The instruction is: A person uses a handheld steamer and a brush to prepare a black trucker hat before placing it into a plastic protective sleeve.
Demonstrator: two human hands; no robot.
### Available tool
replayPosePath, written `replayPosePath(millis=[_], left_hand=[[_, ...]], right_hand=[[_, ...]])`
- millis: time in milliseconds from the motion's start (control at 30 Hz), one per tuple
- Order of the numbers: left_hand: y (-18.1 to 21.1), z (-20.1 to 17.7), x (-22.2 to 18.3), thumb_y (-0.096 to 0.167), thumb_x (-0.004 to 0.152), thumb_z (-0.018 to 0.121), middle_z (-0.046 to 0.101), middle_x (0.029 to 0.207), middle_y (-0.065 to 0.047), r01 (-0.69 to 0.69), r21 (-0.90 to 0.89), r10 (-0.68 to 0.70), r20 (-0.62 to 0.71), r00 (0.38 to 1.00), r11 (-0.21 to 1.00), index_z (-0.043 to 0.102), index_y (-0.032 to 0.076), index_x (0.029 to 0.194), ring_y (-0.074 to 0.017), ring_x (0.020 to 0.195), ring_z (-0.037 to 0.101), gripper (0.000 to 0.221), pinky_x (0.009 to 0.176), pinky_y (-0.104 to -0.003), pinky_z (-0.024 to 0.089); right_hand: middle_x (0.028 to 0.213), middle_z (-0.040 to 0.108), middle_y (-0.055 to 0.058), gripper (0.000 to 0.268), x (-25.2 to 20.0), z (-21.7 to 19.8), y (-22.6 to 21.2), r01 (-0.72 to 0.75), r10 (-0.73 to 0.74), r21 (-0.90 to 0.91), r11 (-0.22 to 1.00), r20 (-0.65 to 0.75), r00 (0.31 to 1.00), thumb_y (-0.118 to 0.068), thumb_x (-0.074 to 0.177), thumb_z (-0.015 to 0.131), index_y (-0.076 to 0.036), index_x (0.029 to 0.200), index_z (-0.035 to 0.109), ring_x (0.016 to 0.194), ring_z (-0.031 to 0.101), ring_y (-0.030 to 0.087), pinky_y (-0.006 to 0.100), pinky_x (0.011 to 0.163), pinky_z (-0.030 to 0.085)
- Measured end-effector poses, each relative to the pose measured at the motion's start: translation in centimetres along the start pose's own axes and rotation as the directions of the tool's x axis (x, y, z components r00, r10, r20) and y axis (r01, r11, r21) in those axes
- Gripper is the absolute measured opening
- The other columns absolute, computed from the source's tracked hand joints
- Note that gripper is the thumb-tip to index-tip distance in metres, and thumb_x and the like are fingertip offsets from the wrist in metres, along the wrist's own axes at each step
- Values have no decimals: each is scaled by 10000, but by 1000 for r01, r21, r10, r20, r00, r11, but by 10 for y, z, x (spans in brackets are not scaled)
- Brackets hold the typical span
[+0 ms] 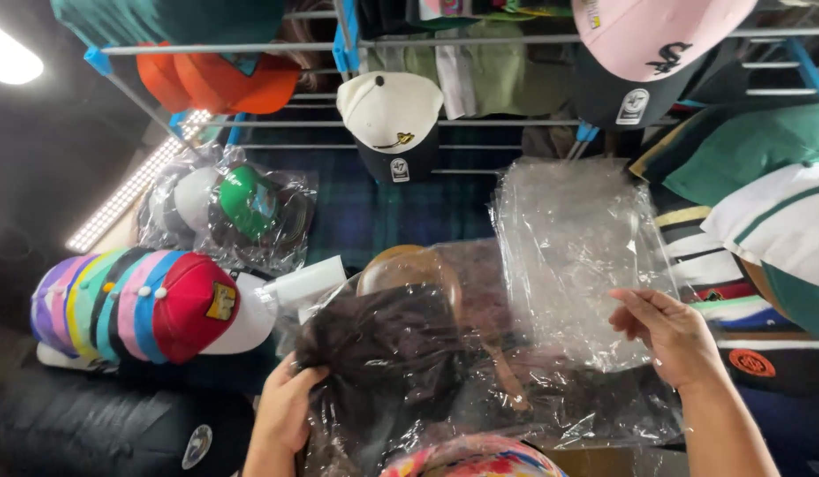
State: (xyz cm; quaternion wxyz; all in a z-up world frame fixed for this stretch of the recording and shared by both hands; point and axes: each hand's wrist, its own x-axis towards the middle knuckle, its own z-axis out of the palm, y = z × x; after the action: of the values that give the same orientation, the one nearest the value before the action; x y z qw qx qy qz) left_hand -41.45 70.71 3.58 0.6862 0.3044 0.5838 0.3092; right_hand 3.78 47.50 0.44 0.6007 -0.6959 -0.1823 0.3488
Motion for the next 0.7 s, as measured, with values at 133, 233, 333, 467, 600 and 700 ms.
replayPosePath(millis=[133, 233, 333, 467, 600, 700], left_hand=[[23, -28, 0, -149, 811, 640, 708, 956, -276, -132, -47, 133, 35, 990, 990, 695, -105, 1151, -370, 856, 664, 347, 776, -435, 548], [53, -49, -2, 39, 850, 652, 677, 1214, -248, -527, 28, 496, 302, 814, 849, 702, -65, 1124, -333, 1165, 621, 298, 1027, -432, 484], [57, -49, 1, 140, 874, 615, 501, 1568, -203, -781, 11, 715, 392, 578, 625, 712, 50, 1089, -357, 1508, 454, 252, 1264, -490, 344], [29, -55, 54, -139, 749, 644, 292, 1745, -6, -499, -140, 518, 175, 837, 855, 686, -42, 1205, -246, 1357, 552, 468, 1058, -352, 497], [55, -41, 39, 261, 692, 690, 365, 1713, -59, -83, -120, 103, 172, 980, 989, 437, 211, 1551, -287, 1503, 443, 896, 1147, -519, 431], [51, -48, 55, 90, 973, 520, 652, 1389, -161, 221, -303, -205, 85, 975, 927, 492, 172, 1561, -309, 1137, 633, 594, 961, -442, 507]], right_hand=[[960, 695, 51, 263, -19, 36, -45, -59, 25, -271, 961, -126, 992, -233, 979, 691, -88, 1175, 790, 906, 577, 148, 273, 835, 429], [1247, 732, 39, 334, -58, 82, -113, -156, 54, -320, 935, -305, 951, -333, 934, 681, -112, 1172, 761, 1223, 627, 167, 333, 1088, 425], [1149, 702, 55, 325, -55, 64, -72, 13, -22, -29, 999, -325, 945, -270, 926, 690, -103, 1202, 730, 988, 590, 175, 338, 851, 447], [1449, 621, 231, 348, -46, 36, 8, 310, -426, 647, 697, 26, 904, -73, 984, 565, -73, 1305, 701, 1353, 526, 611, 629, 1015, 505], [1622, 493, 140, 355, -61, 79, 21, 233, -334, 665, 709, 26, 942, 9, 926, 569, -211, 1115, 774, 1336, 527, 482, 525, 1008, 471], [1369, 693, 103, 280, -62, 96, 24, 149, -69, 687, 711, -142, 987, 14, 883, 612, -181, 995, 778, 1189, 667, 409, 364, 919, 597]])
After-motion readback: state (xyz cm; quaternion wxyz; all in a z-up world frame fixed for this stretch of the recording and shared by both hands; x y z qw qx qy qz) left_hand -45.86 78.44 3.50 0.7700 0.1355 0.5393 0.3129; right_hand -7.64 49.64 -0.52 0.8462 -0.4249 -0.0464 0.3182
